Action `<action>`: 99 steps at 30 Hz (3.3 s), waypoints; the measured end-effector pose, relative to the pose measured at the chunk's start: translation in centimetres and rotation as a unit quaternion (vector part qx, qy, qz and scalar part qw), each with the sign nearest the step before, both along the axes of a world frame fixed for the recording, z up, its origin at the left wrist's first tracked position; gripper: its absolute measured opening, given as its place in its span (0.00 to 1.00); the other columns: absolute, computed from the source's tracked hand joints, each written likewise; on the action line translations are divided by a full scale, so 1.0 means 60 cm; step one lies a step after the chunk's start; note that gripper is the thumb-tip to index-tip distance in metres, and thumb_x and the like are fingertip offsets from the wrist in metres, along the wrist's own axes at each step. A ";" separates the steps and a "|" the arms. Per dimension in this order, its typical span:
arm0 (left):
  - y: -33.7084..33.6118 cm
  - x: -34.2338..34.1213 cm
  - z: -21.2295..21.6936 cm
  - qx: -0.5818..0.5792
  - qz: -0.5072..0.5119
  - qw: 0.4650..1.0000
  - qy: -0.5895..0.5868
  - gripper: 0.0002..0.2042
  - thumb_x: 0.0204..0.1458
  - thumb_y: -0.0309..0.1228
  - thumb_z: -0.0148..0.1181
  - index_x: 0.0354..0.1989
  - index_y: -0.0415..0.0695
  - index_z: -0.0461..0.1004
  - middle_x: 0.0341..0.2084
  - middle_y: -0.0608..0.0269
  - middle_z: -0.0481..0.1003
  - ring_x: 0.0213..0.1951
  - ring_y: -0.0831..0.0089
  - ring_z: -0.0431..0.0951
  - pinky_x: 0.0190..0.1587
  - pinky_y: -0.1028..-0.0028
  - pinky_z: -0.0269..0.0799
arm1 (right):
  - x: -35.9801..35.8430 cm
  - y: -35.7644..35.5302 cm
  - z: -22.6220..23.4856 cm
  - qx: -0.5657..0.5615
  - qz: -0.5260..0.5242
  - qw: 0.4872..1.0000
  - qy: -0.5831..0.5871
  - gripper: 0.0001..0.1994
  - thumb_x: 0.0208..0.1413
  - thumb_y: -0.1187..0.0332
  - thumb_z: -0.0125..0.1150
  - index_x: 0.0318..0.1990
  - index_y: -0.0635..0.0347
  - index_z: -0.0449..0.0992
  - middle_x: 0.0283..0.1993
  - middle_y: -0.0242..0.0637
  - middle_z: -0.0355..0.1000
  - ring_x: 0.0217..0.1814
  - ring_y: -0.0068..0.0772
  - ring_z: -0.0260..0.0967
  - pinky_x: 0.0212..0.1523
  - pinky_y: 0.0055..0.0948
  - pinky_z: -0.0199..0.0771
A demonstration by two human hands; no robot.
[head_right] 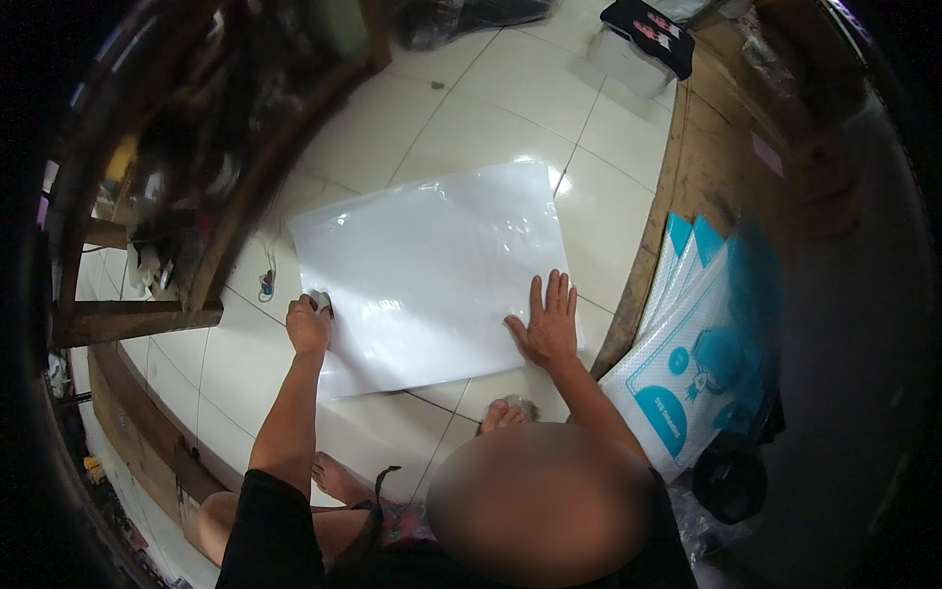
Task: The person sits on the floor and repeatedly folds white plastic sheets by hand. They smooth each sheet, fold it in half, and stack the folded items into a pile. The person handles the sheets one at a time and places the finished stack on a nearby table.
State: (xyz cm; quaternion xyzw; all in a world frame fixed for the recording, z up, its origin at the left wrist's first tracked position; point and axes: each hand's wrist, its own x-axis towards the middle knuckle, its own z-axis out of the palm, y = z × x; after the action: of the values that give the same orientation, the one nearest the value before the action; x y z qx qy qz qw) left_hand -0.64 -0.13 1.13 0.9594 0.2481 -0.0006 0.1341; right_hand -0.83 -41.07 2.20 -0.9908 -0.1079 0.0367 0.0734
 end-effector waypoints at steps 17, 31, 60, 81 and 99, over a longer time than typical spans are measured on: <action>0.009 0.011 0.037 -0.097 0.046 0.994 0.006 0.11 0.44 0.32 0.63 0.30 0.35 0.75 0.30 0.48 0.74 0.37 0.53 0.75 0.43 0.60 0.71 | 0.000 0.001 -0.007 0.024 0.008 0.999 -0.034 0.43 0.50 0.39 0.54 0.65 0.61 0.54 0.67 0.69 0.43 0.71 0.68 0.36 0.65 0.66 0.32; -0.511 0.146 0.003 -0.143 -0.692 0.707 -0.028 0.31 0.55 0.45 0.49 0.62 0.35 0.56 0.64 0.48 0.55 0.67 0.58 0.50 0.69 0.61 0.40 | 0.019 0.009 0.011 0.001 -0.007 0.998 0.070 0.40 0.49 0.44 0.54 0.67 0.54 0.54 0.72 0.51 0.38 0.74 0.60 0.28 0.67 0.63 0.28; -0.509 0.143 0.053 -0.173 -0.412 0.892 0.072 0.13 0.51 0.30 0.51 0.43 0.39 0.73 0.44 0.47 0.68 0.47 0.53 0.67 0.49 0.57 0.64 | 0.013 -0.013 -0.023 -0.014 -0.009 1.000 0.027 0.36 0.51 0.47 0.55 0.66 0.51 0.55 0.70 0.62 0.37 0.73 0.65 0.32 0.65 0.66 0.32; -0.139 0.000 -0.003 -0.096 -0.041 0.994 -0.014 0.24 0.47 0.31 0.61 0.55 0.46 0.65 0.51 0.43 0.62 0.53 0.48 0.61 0.56 0.55 0.60 | 0.014 0.010 -0.010 0.012 0.023 0.999 -0.030 0.39 0.52 0.46 0.54 0.66 0.58 0.53 0.69 0.67 0.39 0.72 0.68 0.34 0.65 0.66 0.32; -0.104 -0.147 0.043 -0.159 0.017 0.981 0.111 0.30 0.42 0.32 0.65 0.56 0.48 0.64 0.52 0.37 0.56 0.53 0.42 0.60 0.55 0.52 0.61 | 0.004 0.010 -0.015 -0.012 0.028 0.999 -0.033 0.39 0.53 0.45 0.53 0.67 0.57 0.52 0.69 0.67 0.40 0.72 0.68 0.34 0.65 0.66 0.33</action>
State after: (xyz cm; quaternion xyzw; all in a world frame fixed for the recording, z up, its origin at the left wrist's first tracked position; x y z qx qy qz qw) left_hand -9.45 -6.36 3.72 0.9155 0.2742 -0.1442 0.2566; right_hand -0.59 -40.45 1.29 -0.9889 -0.1372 0.0070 0.0565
